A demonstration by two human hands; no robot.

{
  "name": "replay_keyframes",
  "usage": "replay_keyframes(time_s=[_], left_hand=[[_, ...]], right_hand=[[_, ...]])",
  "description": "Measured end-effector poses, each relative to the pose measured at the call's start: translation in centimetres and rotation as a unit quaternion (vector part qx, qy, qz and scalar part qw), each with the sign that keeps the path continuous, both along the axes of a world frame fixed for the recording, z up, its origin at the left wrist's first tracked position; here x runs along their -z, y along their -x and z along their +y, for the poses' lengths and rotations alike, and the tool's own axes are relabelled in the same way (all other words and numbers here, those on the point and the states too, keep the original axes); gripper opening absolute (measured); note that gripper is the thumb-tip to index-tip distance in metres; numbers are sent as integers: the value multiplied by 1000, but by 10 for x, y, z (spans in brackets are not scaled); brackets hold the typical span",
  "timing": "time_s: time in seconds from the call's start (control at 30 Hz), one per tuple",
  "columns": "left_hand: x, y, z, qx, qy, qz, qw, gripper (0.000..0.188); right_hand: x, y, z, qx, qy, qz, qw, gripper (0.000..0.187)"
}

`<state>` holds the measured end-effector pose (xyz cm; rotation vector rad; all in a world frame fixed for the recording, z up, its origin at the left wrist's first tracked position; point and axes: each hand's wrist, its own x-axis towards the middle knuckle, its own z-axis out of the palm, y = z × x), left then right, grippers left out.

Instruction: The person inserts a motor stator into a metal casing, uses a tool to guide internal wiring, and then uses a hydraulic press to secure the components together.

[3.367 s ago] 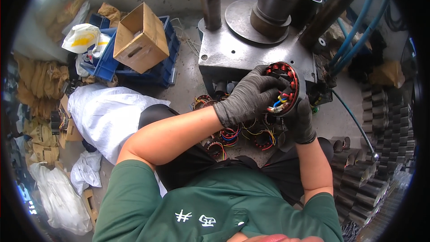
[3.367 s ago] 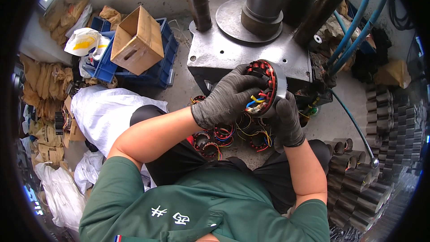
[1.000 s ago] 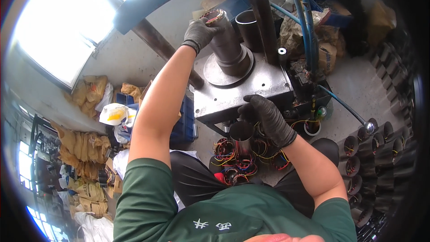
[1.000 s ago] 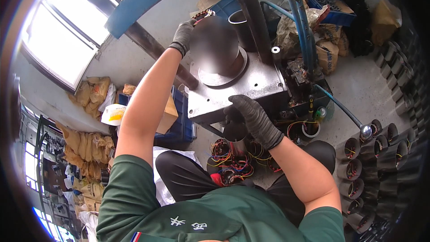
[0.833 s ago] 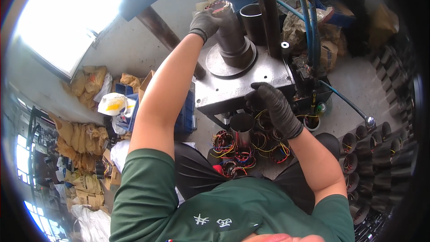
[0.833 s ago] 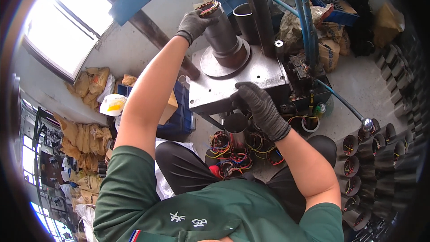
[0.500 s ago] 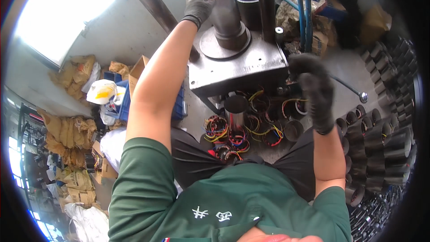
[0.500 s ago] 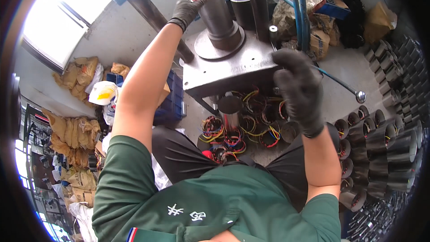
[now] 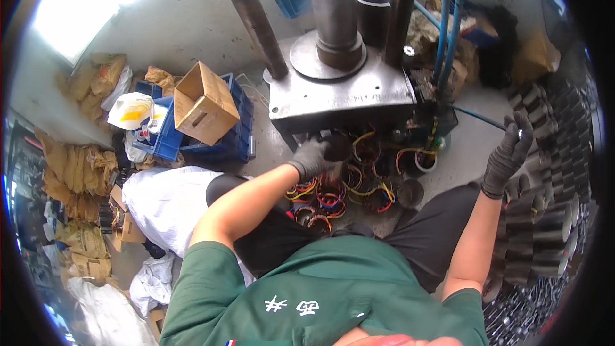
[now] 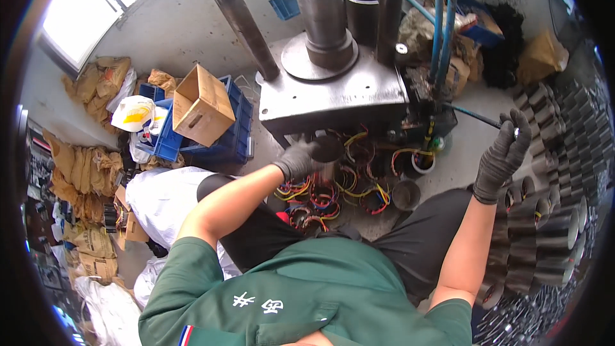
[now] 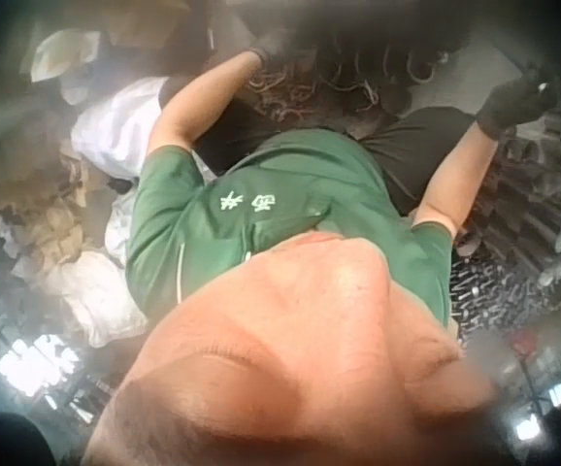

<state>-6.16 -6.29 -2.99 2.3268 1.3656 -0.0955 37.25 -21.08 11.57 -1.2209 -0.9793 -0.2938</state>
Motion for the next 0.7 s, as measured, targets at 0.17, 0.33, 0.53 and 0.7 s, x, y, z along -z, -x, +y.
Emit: replay_keyframes(time_s=[0.17,0.33,0.53,0.7], left_hand=[[51,14,7,-8,47,29,998,68],[48,-1,5,-33,40,-41,998,60],[-7,10,-14,101,-111,-277,949,34],[-139,18,-18,-119,160,-558,805,23]], right_hand=[[-46,-51,94,77,-69,6,995,34],[-68,-65,137,121,-72,-52,989,41],[-52,-40,122,88,-91,39,991,39],[-58,-39,121,96,-122,64,986,35]])
